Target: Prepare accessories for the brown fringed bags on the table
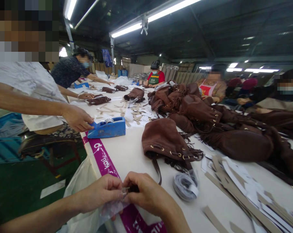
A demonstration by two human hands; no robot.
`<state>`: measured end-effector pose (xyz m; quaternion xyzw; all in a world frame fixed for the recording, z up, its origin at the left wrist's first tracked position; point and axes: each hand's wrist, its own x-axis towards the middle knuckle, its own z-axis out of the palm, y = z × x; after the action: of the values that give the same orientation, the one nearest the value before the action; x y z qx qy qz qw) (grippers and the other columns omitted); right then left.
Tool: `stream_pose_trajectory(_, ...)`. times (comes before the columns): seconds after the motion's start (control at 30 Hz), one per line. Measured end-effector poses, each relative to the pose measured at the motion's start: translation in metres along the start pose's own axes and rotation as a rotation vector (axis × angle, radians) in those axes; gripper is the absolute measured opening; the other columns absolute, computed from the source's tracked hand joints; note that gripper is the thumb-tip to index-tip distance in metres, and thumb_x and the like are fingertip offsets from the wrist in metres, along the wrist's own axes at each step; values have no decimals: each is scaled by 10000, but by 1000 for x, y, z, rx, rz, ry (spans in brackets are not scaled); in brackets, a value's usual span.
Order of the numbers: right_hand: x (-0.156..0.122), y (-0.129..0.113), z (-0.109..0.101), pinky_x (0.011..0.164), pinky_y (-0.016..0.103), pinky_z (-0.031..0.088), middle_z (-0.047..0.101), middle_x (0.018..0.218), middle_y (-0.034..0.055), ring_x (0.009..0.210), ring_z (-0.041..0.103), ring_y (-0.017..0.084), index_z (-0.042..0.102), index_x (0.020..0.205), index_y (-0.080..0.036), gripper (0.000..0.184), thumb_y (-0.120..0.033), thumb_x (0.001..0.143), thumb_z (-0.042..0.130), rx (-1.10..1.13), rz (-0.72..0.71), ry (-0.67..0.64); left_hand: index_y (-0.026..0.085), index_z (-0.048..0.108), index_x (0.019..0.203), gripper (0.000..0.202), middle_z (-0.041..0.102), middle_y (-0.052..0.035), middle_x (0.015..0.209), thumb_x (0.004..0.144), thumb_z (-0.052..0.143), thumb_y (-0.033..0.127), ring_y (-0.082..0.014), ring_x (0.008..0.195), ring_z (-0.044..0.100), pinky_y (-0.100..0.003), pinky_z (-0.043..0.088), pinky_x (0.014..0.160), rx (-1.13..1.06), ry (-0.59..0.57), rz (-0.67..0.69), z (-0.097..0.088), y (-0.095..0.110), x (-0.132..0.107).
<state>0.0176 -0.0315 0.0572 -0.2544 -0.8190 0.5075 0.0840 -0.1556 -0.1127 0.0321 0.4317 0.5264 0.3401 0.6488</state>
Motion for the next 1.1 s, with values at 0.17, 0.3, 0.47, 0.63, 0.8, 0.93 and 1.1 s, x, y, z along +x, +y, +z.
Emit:
stream_pose_trajectory(0.17, -8, -1, -19, 773, 257, 419, 678, 986, 6, 901, 581, 187, 661, 1043, -233, 277, -265, 770, 631, -82, 66, -18, 168, 513, 689, 469, 552, 36, 538, 596, 746, 564, -105, 436, 510, -202, 384, 438, -46, 32, -44, -6, 0, -2)
stream_pose_trajectory(0.3, -10, 7, -29, 727, 259, 409, 698, 857, 11, 826, 597, 187, 715, 906, -216, 201, -203, 766, 571, -183, 126, -24, 162, 543, 699, 431, 606, 4, 554, 608, 744, 532, -111, 421, 520, -195, 351, 422, -62, -12, -79, -12, 2, -2)
stream_pose_trajectory(0.47, -6, 12, -29, 682, 236, 399, 690, 792, -1, 764, 583, 163, 725, 857, -201, 205, -173, 744, 556, -105, 97, -31, 118, 657, 743, 413, 650, -46, 621, 670, 695, 522, -120, 470, 540, -218, 375, 483, -73, -143, -99, -11, 3, 4)
stream_pose_trajectory(0.63, -8, 12, -32, 683, 232, 402, 670, 740, -9, 735, 575, 153, 729, 810, -191, 170, -190, 733, 578, -117, 128, 10, 105, 712, 790, 325, 670, -42, 692, 713, 669, 417, -112, 558, 526, -220, 383, 561, -18, -150, -43, -5, 8, 12)
stream_pose_trajectory(0.8, -10, 19, -37, 652, 233, 414, 662, 707, -6, 691, 563, 145, 724, 806, -166, 178, -180, 728, 565, -2, 128, -4, 112, 720, 896, 311, 670, -33, 754, 767, 655, 387, -111, 645, 529, -205, 381, 610, 0, -228, 66, 5, 20, 15)
stream_pose_trajectory(0.93, -10, 24, -38, 645, 234, 422, 670, 711, -14, 689, 572, 143, 717, 808, -171, 168, -167, 728, 569, 21, 104, -10, 130, 682, 1027, 424, 686, -60, 812, 777, 653, 472, -141, 690, 588, -237, 439, 657, -69, -252, 25, 12, 22, 17)
stream_pose_trajectory(1.1, -10, 23, -36, 644, 234, 426, 671, 706, -21, 682, 587, 139, 693, 773, -175, 127, -140, 720, 582, -4, 77, 9, 145, 634, 1030, 469, 680, -68, 843, 720, 715, 488, -169, 698, 636, -272, 484, 646, -155, -200, -42, 16, 16, 25)
